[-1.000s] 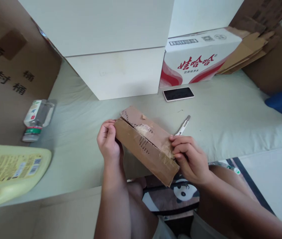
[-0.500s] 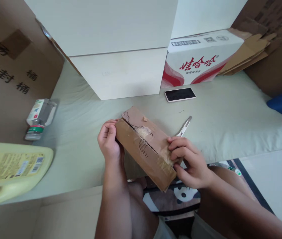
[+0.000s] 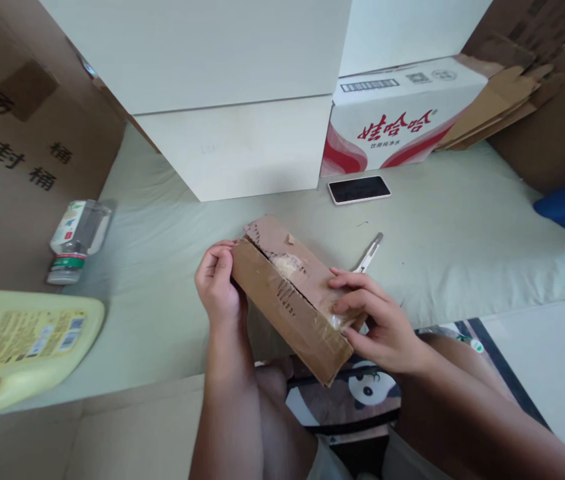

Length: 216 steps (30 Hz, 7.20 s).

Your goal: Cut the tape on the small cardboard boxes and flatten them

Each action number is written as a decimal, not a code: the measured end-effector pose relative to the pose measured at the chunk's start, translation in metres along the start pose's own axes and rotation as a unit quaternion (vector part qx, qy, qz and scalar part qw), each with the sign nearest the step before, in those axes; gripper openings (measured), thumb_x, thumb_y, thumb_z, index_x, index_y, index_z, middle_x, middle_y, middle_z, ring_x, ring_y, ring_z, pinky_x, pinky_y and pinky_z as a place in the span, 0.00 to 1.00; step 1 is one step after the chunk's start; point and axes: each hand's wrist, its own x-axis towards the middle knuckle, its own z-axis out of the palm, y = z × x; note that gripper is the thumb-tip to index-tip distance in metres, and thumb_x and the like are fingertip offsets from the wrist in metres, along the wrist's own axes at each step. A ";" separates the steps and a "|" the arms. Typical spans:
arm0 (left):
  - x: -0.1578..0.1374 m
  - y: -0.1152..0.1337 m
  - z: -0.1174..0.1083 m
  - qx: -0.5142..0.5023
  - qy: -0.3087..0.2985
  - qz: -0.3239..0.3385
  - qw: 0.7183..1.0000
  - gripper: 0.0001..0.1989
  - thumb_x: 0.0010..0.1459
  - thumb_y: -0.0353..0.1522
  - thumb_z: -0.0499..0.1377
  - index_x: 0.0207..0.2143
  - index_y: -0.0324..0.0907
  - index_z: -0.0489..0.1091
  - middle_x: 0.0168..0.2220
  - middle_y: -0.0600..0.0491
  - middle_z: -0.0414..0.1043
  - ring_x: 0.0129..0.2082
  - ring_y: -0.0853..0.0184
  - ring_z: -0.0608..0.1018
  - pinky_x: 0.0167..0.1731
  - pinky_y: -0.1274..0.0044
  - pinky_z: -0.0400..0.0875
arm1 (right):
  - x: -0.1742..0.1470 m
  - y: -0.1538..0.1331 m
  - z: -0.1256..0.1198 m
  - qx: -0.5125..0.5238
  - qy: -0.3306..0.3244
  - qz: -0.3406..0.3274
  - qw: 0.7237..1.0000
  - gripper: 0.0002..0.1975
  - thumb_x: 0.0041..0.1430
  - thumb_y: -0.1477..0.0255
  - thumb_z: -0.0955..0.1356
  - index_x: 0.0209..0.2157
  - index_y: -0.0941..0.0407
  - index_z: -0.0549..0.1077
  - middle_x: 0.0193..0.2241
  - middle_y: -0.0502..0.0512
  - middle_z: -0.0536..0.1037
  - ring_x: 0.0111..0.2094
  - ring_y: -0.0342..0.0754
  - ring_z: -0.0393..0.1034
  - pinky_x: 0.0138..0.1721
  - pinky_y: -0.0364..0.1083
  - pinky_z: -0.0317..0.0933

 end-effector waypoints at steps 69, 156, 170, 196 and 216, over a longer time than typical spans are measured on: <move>-0.001 0.002 0.004 0.008 0.013 -0.019 1.000 0.15 0.49 0.42 0.70 0.25 0.42 0.71 0.35 0.53 0.75 0.37 0.68 0.76 0.41 0.76 0.70 | 0.001 0.005 0.002 -0.015 -0.008 -0.026 1.000 0.22 0.56 0.79 0.65 0.52 0.53 0.69 0.51 0.60 0.76 0.60 0.56 0.71 0.64 0.59 0.66; -0.001 0.002 0.004 -0.014 0.011 -0.019 1.000 0.11 0.50 0.38 0.69 0.24 0.42 0.72 0.34 0.53 0.75 0.37 0.67 0.77 0.41 0.75 0.71 | -0.001 0.010 0.009 -0.016 0.016 -0.043 0.999 0.22 0.55 0.78 0.64 0.52 0.53 0.69 0.50 0.60 0.74 0.59 0.53 0.69 0.66 0.56 0.64; -0.001 0.003 0.005 -0.009 0.010 -0.018 1.000 0.11 0.50 0.38 0.68 0.24 0.42 0.72 0.34 0.53 0.75 0.37 0.67 0.77 0.41 0.75 0.71 | -0.001 0.010 0.009 -0.022 0.015 -0.044 0.999 0.21 0.55 0.78 0.64 0.51 0.53 0.69 0.49 0.60 0.74 0.59 0.53 0.69 0.66 0.56 0.64; -0.002 0.004 0.006 0.019 0.012 -0.023 0.999 0.12 0.50 0.40 0.67 0.24 0.43 0.70 0.35 0.52 0.74 0.37 0.66 0.76 0.41 0.74 0.71 | -0.001 0.011 0.010 -0.024 0.024 -0.041 0.999 0.20 0.55 0.77 0.64 0.51 0.52 0.69 0.48 0.59 0.76 0.56 0.57 0.72 0.62 0.60 0.68; -0.002 0.002 0.004 0.009 0.007 -0.019 1.000 0.10 0.51 0.38 0.66 0.25 0.42 0.71 0.36 0.52 0.74 0.38 0.66 0.76 0.41 0.74 0.71 | -0.002 0.011 0.011 -0.026 0.026 -0.042 0.998 0.18 0.58 0.74 0.65 0.51 0.52 0.69 0.48 0.60 0.76 0.56 0.57 0.72 0.62 0.61 0.68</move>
